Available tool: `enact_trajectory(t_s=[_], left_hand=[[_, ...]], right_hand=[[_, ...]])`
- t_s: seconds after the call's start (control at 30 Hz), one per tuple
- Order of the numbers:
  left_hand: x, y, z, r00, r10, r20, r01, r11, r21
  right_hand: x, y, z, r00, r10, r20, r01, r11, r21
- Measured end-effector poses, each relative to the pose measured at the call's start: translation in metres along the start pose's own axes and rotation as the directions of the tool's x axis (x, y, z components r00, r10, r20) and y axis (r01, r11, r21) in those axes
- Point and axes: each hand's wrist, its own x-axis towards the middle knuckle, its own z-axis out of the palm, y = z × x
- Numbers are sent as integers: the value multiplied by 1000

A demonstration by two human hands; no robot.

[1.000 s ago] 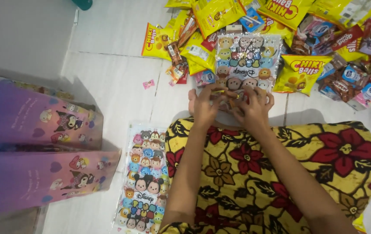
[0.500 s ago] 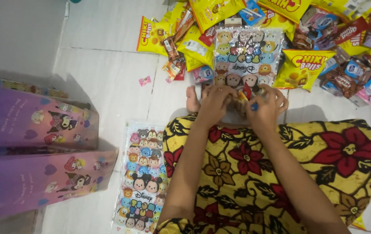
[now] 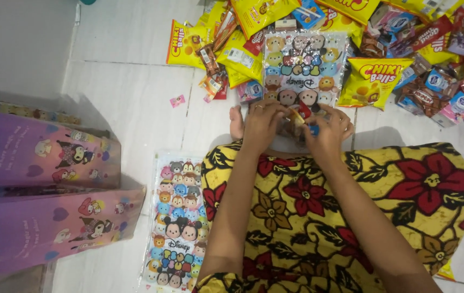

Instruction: Packing individual snack packets into a larger themed plastic bag while sitting on the floor.

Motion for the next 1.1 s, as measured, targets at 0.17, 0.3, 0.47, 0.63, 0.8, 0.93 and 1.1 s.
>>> enact_trajectory(t_s=[0.17, 0.3, 0.47, 0.63, 0.8, 0.93, 1.1], left_hand=[[0, 2, -1, 1000, -15, 10, 15, 998, -57], [3, 7, -7, 998, -56, 33, 58, 996, -65], [2, 2, -5, 995, -98, 30, 101, 992, -79], [-1, -4, -1, 995, -97, 34, 99, 993, -61], [0, 0, -5, 987, -148, 62, 152, 986, -70], [-12, -29, 11, 973, -190, 129, 203, 974, -101], [-29, -79, 39, 980, -185, 75, 192, 976, -99]], right_hand=[[1, 1, -3, 1000, 31, 1, -31, 997, 71], [2, -4, -10, 998, 55, 5, -55, 992, 118], [2, 1, -8, 998, 59, -6, -58, 991, 118], [3, 4, -8, 996, 88, 9, -89, 986, 139], [9, 8, -23, 985, 10, -170, 37, 962, 270], [15, 13, -84, 940, -30, -340, 173, 900, 399], [-24, 48, -225, 821, 83, -564, 220, 867, 447]])
